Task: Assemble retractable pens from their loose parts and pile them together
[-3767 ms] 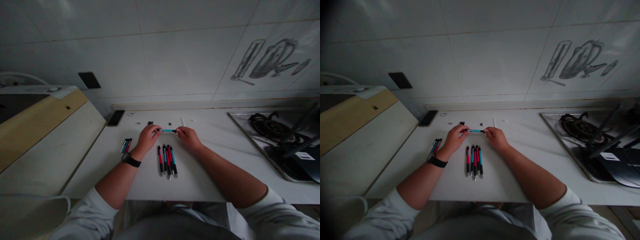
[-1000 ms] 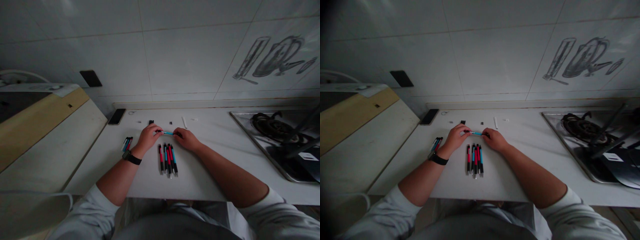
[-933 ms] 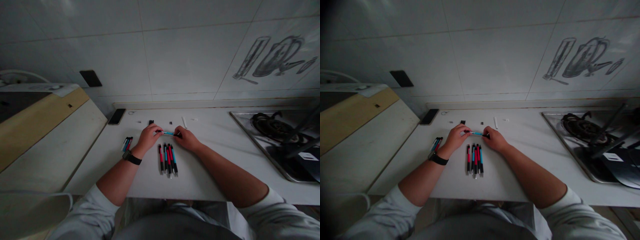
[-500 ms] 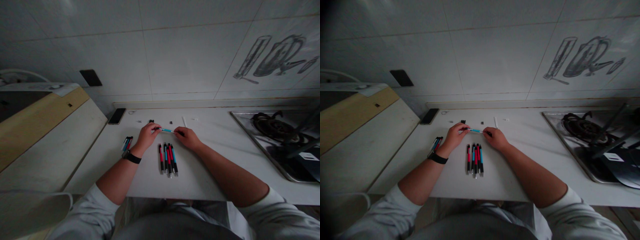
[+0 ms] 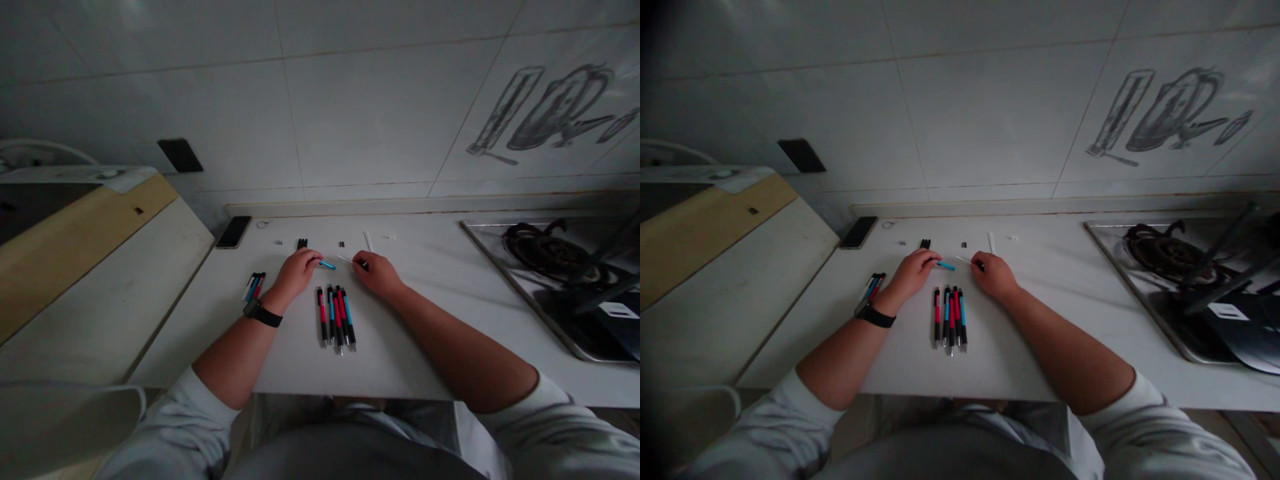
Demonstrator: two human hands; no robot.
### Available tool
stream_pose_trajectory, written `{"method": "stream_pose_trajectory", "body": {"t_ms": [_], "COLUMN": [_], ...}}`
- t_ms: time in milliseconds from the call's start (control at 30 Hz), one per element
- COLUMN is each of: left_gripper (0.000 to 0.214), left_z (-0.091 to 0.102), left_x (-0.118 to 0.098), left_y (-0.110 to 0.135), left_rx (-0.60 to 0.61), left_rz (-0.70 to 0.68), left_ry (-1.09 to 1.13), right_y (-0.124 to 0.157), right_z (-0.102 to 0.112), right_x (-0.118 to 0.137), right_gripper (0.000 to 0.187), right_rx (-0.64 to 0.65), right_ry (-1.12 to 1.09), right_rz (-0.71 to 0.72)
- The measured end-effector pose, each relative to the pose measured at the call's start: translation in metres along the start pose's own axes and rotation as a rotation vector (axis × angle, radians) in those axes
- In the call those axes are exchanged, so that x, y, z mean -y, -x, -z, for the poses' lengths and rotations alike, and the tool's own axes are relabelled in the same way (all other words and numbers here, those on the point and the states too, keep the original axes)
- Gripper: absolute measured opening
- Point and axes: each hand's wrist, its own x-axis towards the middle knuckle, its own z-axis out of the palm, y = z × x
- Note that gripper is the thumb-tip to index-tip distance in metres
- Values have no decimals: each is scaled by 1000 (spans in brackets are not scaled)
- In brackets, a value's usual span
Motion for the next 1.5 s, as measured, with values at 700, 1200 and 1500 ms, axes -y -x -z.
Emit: {"method": "stream_pose_trajectory", "body": {"t_ms": [700, 1200, 1500], "left_gripper": [27, 18, 16], "left_z": [92, 101, 97], "left_x": [20, 66, 82], "left_y": [-6, 11, 14], "left_rx": [-108, 445, 412], "left_rz": [289, 528, 525], "left_ry": [121, 17, -66], "right_y": [-1, 0, 0], "right_z": [-3, 0, 0], "right_x": [-6, -3, -4], "right_gripper": [14, 15, 15], "right_rx": [4, 23, 29], "right_ry": [3, 16, 6], "right_rz": [22, 16, 18]}}
